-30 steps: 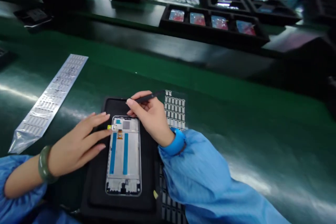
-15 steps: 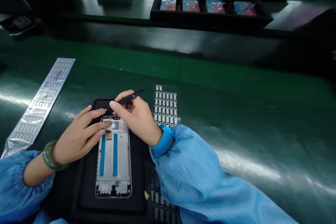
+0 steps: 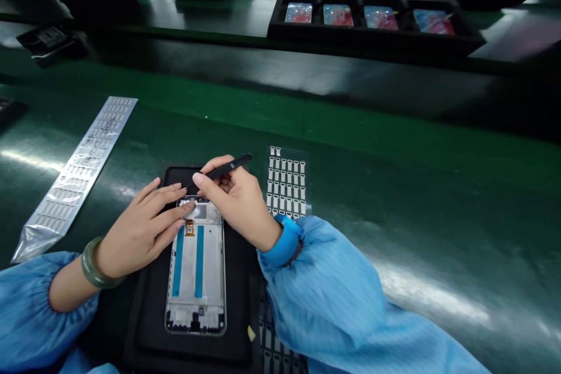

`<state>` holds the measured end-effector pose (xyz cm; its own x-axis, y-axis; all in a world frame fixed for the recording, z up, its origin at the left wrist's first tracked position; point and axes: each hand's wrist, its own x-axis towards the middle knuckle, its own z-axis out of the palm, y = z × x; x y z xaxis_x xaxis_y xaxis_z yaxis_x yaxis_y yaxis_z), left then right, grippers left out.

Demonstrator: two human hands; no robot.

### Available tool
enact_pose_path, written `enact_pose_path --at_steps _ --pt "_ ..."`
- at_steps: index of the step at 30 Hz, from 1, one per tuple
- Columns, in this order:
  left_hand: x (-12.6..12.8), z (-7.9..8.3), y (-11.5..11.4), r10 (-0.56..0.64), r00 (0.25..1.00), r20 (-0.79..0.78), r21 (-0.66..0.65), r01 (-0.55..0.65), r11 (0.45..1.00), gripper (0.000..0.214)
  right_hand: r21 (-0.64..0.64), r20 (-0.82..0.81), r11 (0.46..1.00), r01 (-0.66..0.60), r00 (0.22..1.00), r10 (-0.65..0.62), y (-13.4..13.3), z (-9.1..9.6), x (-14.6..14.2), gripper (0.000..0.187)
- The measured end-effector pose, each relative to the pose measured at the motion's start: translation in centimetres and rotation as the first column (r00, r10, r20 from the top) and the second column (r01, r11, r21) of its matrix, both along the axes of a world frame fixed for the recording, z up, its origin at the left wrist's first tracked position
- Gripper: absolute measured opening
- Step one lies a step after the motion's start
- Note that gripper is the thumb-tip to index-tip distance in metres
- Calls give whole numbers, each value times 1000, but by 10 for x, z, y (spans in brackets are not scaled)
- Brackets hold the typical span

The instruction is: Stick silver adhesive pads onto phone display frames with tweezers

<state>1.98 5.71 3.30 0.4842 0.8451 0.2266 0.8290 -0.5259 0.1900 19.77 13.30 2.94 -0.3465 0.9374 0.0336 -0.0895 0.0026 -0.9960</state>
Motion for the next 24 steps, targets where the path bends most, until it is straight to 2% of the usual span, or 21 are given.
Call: enact_pose_path --at_steps 5,9,17,24 --pt "5 -2 -3 55 998 -31 7 -54 998 30 9 10 1000 13 1000 -13 0 -1 -1 22" --pt "6 -3 -3 55 998 -39 -1 -55 999 31 63 67 998 12 998 -16 0 -3 3 21" --pt "6 -2 -3 62 998 -20 -1 -62 998 33 127 163 987 -101 983 79 -4 -2 12 10" --pt "6 -2 -3 63 998 -6 -18 -63 998 34 239 276 957 -162 957 93 -5 1 10 4"
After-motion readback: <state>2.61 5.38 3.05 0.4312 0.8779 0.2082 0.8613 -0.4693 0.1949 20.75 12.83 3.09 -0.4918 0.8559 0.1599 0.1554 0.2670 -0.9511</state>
